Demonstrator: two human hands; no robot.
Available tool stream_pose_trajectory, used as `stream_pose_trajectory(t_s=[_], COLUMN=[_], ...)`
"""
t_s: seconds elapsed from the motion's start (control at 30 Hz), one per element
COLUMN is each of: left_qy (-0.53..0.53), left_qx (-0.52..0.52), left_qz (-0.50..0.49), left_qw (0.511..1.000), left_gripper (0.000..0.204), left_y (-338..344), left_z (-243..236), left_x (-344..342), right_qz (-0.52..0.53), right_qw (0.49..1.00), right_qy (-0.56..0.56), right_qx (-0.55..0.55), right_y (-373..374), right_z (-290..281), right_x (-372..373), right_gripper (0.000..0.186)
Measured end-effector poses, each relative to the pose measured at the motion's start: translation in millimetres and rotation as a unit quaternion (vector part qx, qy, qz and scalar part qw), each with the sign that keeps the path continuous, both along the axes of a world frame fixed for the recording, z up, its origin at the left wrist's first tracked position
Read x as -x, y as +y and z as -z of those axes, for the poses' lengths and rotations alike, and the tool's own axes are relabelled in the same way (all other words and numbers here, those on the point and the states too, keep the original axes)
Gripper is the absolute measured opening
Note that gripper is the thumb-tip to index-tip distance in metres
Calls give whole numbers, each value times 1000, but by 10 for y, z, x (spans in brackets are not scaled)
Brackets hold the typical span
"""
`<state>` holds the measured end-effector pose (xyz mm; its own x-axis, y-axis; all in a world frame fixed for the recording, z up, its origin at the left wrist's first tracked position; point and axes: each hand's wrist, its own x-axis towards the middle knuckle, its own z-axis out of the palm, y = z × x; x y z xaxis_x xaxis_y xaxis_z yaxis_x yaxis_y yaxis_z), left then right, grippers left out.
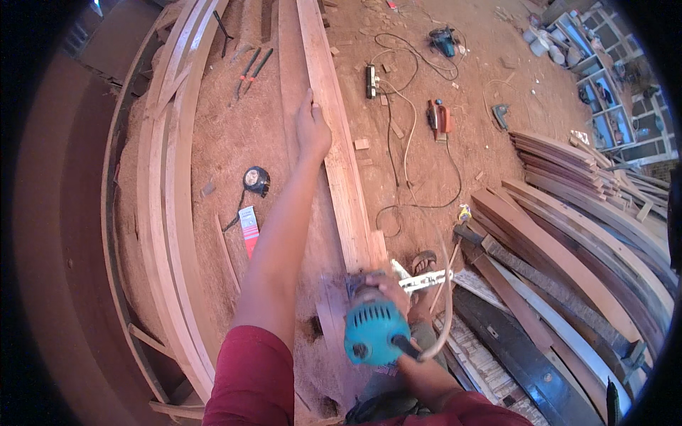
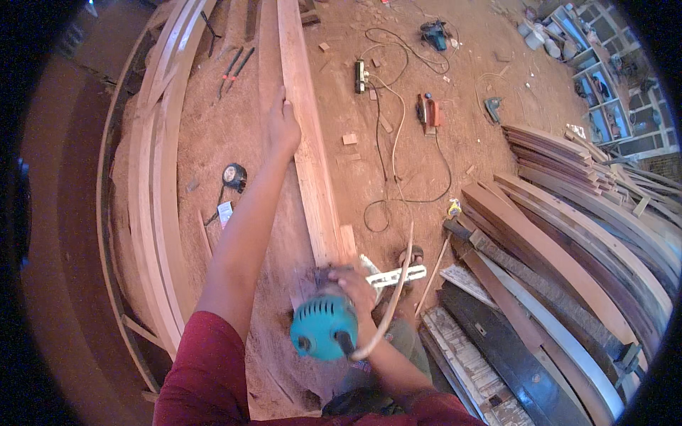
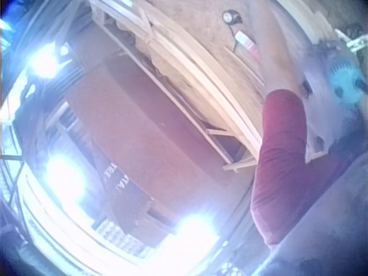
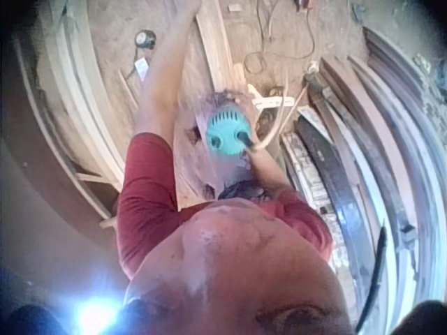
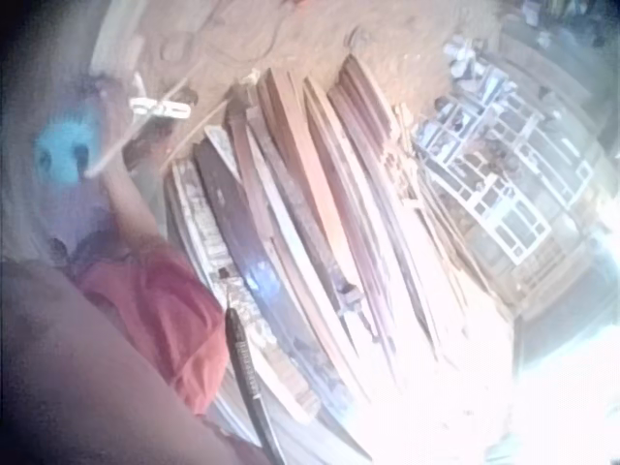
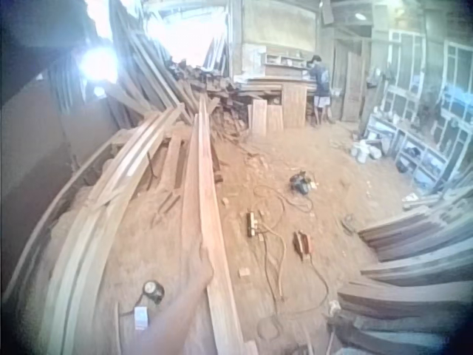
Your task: The person measures a wooden plank with a tape measure, uses pliers to adjust a handheld wood router, and then runs the router along the edge of the plank to carve a groove.
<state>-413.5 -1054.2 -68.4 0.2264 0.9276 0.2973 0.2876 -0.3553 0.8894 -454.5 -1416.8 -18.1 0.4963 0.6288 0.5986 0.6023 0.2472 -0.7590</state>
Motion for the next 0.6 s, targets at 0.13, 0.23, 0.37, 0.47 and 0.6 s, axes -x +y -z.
stream_pose_trajectory(t_s=[0.13, 0.23, 0.37, 0.47, 0.6], left_qy=[47, 80, 60, 61, 49], left_qx=[-40, 24, -62, -81, -100], left_qz=[-7, -12, -11, -25, -37], left_qw=[998, 996, 996, 995, 993], left_gripper=[43, 45, 45, 46, 46], left_y=[2, 58, 252, 340, 413], left_z=[-12, 180, 305, 365, 543], left_x=[12, 43, -51, 18, -7], right_qz=[-6, -11, -38, -119, -101], right_qw=[994, 987, 965, 904, 968], right_qy=[0, -1, -78, -89, 214], right_qx=[105, 162, 246, 401, 89], right_y=[298, 625, 531, -206, -898], right_z=[337, 329, 48, 127, 160], right_x=[-188, -279, -180, 43, 277], right_gripper=[62, 70, 68, 50, 43])
